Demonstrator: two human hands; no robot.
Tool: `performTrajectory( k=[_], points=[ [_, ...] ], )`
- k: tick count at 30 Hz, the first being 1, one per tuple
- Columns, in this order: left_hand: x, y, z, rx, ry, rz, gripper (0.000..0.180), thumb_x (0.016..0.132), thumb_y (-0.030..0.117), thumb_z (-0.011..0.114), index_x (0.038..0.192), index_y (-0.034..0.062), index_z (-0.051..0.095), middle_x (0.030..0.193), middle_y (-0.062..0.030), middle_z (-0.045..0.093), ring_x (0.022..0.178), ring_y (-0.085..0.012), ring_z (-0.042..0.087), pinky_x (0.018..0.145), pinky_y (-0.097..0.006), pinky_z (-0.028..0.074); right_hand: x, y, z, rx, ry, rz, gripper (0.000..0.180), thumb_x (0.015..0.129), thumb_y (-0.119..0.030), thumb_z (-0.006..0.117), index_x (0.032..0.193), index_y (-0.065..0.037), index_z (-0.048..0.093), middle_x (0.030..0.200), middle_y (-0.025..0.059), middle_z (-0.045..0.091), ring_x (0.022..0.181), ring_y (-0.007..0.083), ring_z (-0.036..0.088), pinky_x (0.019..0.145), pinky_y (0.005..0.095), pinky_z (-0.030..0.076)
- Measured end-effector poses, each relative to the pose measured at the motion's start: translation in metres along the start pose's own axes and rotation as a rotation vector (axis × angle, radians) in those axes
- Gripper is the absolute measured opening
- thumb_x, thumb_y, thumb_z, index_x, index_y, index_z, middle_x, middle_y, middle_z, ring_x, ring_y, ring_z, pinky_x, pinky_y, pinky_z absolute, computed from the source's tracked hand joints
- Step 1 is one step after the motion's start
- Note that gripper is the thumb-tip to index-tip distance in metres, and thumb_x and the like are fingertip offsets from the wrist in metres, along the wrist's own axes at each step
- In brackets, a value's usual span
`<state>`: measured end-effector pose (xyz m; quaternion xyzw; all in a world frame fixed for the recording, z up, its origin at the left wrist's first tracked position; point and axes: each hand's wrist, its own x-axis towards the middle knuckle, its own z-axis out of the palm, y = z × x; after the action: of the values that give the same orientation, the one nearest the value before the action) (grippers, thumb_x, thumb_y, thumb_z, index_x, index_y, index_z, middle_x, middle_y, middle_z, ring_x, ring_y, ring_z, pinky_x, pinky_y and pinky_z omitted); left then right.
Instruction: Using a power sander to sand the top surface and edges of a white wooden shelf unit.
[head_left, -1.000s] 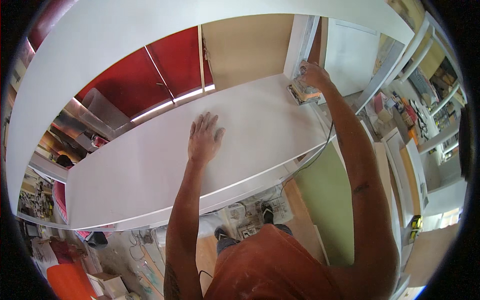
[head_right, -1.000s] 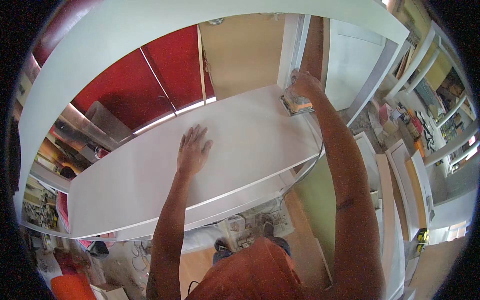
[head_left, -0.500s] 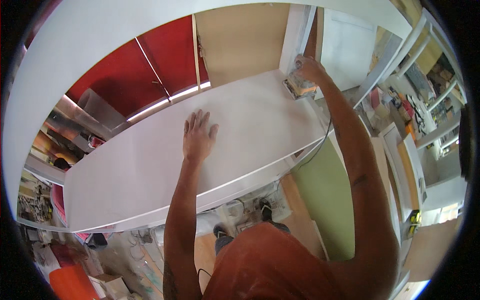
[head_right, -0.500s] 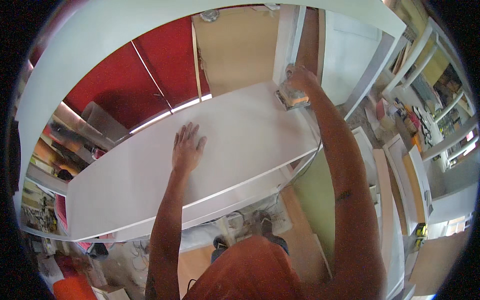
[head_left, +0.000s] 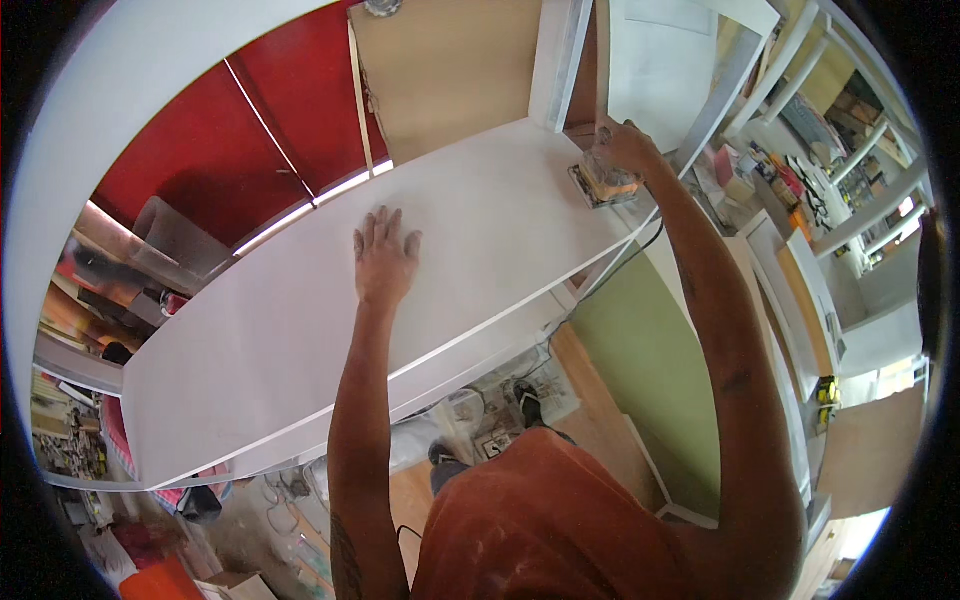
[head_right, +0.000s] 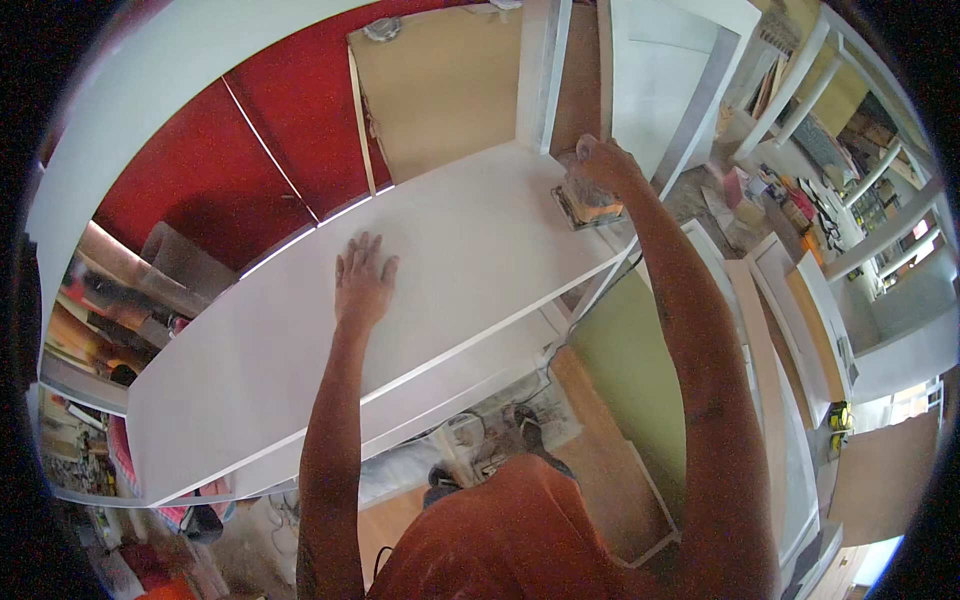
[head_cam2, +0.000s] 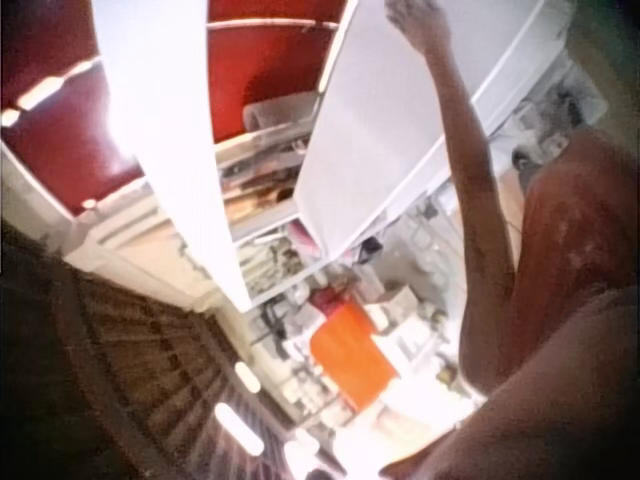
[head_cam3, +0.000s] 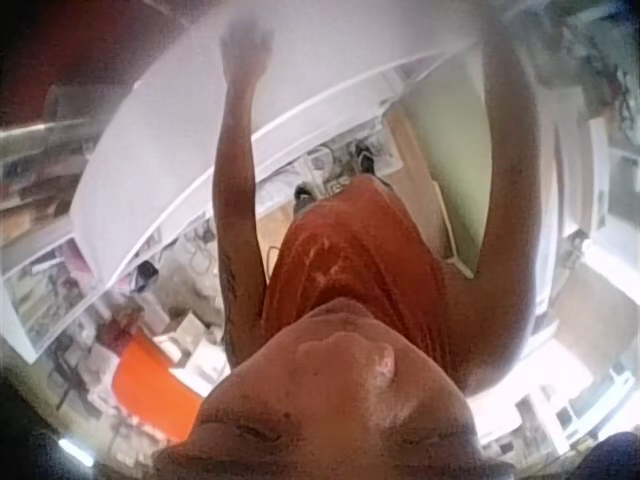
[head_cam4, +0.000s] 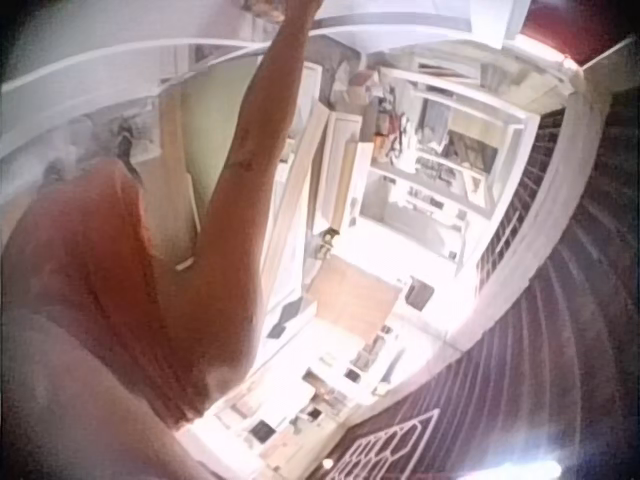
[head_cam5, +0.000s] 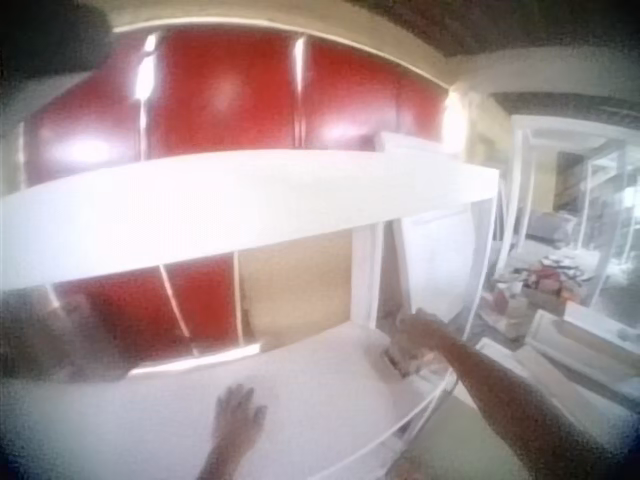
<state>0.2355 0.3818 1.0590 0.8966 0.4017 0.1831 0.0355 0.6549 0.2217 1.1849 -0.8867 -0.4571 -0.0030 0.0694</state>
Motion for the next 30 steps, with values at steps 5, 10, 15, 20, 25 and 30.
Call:
performTrajectory(
  k=[5, 10, 15, 20, 25, 30],
  points=[
    [0.001, 0.001, -0.001, 0.016, -0.054, -0.033, 0.060, 0.106, 0.047, 0.043, 0.155, 0.0116, 0.043, 0.164, -0.0117, 0.036, 0.154, -0.0315, 0.027, 0.128, -0.049, 0.018, -0.007, 0.009, 0.002, 0.001, -0.023, 0.046, 0.072, 0.085, -0.043, 0.071, 0.147, -0.017, 0.048, 0.123, 0.0252, 0.067, 0.122, 0.0405, 0.060, 0.100, 0.0507, 0.051],
    [0.000, 0.002, -0.005, 0.002, -0.034, -0.021, 0.059, 0.107, 0.046, 0.043, 0.154, 0.0107, 0.044, 0.163, -0.0131, 0.037, 0.154, -0.0328, 0.027, 0.127, -0.049, 0.019, -0.005, 0.007, 0.002, -0.018, -0.045, 0.094, 0.075, 0.083, -0.044, 0.072, 0.147, -0.014, 0.047, 0.124, 0.0249, 0.067, 0.126, 0.0400, 0.057, 0.102, 0.0504, 0.050],
    [0.000, 0.002, -0.007, -0.008, -0.037, -0.010, 0.059, 0.107, 0.045, 0.043, 0.154, 0.0095, 0.045, 0.163, -0.0140, 0.038, 0.153, -0.0339, 0.029, 0.127, -0.049, 0.020, -0.008, 0.007, -0.003, -0.067, -0.098, 0.038, 0.076, 0.082, -0.042, 0.073, 0.147, -0.013, 0.047, 0.125, 0.0268, 0.066, 0.126, 0.0411, 0.057, 0.102, 0.0503, 0.050],
    [0.000, 0.000, -0.008, -0.007, -0.046, -0.010, 0.059, 0.107, 0.045, 0.043, 0.153, 0.0091, 0.045, 0.163, -0.0140, 0.037, 0.153, -0.0337, 0.028, 0.127, -0.049, 0.020, -0.018, 0.002, -0.010, 0.020, -0.130, 0.015, 0.077, 0.080, -0.042, 0.075, 0.145, -0.012, 0.049, 0.124, 0.0287, 0.064, 0.120, 0.0444, 0.060, 0.101, 0.0501, 0.050],
    [0.001, 0.001, -0.007, -0.032, -0.047, -0.024, 0.059, 0.107, 0.045, 0.043, 0.154, 0.0098, 0.045, 0.164, -0.0134, 0.036, 0.154, -0.0329, 0.027, 0.127, -0.049, 0.018, -0.021, -0.003, -0.013, -0.002, -0.098, 0.008, 0.075, 0.080, -0.043, 0.076, 0.143, -0.011, 0.051, 0.123, 0.0289, 0.063, 0.117, 0.0448, 0.062, 0.100, 0.0495, 0.051],
    [-0.002, 0.003, -0.005, -0.015, -0.037, -0.037, 0.058, 0.106, 0.046, 0.045, 0.153, 0.0122, 0.046, 0.164, -0.0135, 0.036, 0.153, -0.0344, 0.028, 0.127, -0.050, 0.019, -0.010, -0.001, -0.002, -0.023, -0.010, 0.007, 0.059, 0.082, -0.050, 0.075, 0.126, -0.015, 0.059, 0.118, 0.0196, 0.068, 0.118, 0.0386, 0.063, 0.098, 0.0494, 0.052]
  ],
)
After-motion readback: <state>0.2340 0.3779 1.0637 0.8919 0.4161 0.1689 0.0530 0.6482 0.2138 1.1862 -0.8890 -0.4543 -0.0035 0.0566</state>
